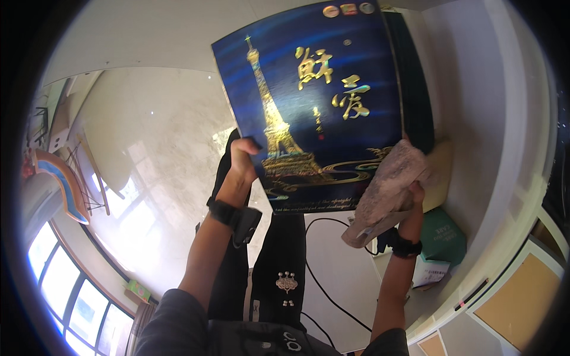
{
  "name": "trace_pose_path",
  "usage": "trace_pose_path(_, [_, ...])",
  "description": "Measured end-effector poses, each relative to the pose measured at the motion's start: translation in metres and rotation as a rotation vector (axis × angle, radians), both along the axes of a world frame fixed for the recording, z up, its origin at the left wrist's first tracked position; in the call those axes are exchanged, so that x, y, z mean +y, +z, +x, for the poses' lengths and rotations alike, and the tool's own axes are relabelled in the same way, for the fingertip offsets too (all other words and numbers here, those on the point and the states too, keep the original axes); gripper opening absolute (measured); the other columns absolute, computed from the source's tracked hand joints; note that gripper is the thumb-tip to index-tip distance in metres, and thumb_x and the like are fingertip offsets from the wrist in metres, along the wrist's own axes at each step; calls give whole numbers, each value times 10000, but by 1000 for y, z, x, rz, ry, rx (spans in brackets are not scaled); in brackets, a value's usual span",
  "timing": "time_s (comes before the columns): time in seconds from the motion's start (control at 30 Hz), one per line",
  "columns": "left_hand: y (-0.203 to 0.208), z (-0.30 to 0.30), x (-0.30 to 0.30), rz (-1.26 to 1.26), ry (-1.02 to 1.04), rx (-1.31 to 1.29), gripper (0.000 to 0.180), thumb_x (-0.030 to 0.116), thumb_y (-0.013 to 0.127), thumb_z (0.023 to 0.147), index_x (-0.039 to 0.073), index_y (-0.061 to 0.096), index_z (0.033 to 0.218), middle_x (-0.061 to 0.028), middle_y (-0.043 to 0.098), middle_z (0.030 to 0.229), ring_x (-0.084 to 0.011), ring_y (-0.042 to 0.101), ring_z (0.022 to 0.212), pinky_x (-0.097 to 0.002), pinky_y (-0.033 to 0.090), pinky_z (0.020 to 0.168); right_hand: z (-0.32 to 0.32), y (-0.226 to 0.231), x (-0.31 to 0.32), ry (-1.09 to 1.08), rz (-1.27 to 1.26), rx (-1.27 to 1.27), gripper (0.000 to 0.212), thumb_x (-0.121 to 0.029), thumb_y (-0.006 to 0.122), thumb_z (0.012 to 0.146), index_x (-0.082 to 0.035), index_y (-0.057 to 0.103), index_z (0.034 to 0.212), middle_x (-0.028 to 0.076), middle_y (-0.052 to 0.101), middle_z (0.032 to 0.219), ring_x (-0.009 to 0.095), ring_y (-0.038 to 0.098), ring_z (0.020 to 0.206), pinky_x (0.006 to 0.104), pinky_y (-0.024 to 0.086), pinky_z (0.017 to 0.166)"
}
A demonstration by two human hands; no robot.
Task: The person wipes the inside of a shelf with a cloth, then wipes the surfaces of a box, a bag, and some papers before placing them back onto the shelves.
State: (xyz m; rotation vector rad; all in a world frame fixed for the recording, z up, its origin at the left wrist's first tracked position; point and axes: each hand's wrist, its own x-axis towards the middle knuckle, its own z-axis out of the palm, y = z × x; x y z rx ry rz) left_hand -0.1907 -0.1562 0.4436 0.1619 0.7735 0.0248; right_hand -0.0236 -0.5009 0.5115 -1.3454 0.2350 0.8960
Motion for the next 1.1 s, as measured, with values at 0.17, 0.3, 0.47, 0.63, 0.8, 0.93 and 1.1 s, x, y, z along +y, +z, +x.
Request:
trace_pose_path(0.17, [14, -15, 6, 31, 76, -7, 640, 97, 452, 457, -37, 504, 1081, -178, 585, 991, -339, 566, 889, -416, 456, 842, 5, 13, 55, 274, 272, -125, 645, -264, 623, 714, 5, 355, 1235, 131, 489, 1142, 264, 510, 1027, 368, 426, 888])
trace_pose_path(0.3, [3, -16, 13, 56, 32, 28, 622, 121, 445, 478, -58, 500, 1071, -185, 582, 997, -338, 569, 882, -407, 460, 844, 2, 23, 75, 182, 238, -5, 906, -320, 722, 658, 15, 234, 1344, 91, 472, 1164, 186, 503, 1012, 303, 435, 867])
trace_pose_path(0.47, [6, -9, 13, 64, -6, 2, 613, 139, 443, 489, -72, 501, 1062, -182, 584, 993, -326, 576, 859, -398, 466, 840, -8, 21, 62, 108, 212, 52, 887, -311, 723, 671, 17, 242, 1339, 94, 470, 1164, 181, 506, 1007, 313, 452, 854])
trace_pose_path(0.63, [9, -18, 14, 11, -5, 76, 653, 106, 455, 476, -57, 492, 1107, -188, 578, 1030, -326, 570, 909, -379, 454, 854, -22, -2, 41, 145, 124, 82, 821, -311, 682, 682, 16, 255, 1303, 137, 439, 1206, 248, 482, 1066, 364, 418, 899])
trace_pose_path(0.8, [6, -36, 15, 39, 57, 98, 657, 95, 435, 460, -61, 486, 1097, -191, 575, 1025, -355, 562, 895, -404, 463, 833, -29, 14, 75, 129, 219, -144, 1090, -400, 757, 544, 12, 165, 1360, 101, 363, 1298, 186, 412, 1150, 297, 355, 955])
trace_pose_path(0.93, [10, -65, 12, -3, 98, 88, 663, 99, 427, 461, -75, 479, 1098, -198, 573, 1022, -365, 556, 895, -425, 458, 847, -42, 48, 83, 145, 221, -154, 1019, -368, 747, 553, 20, 235, 1344, 134, 293, 1373, 209, 344, 1220, 313, 282, 1009])
trace_pose_path(1.1, [66, -110, 50, 75, 90, 22, 663, 101, 431, 452, -58, 486, 1093, -190, 583, 996, -352, 563, 883, -399, 467, 839, -78, 76, 105, 92, 254, -97, 979, -345, 748, 551, 15, 276, 1329, 146, 266, 1395, 237, 336, 1239, 340, 264, 1023])
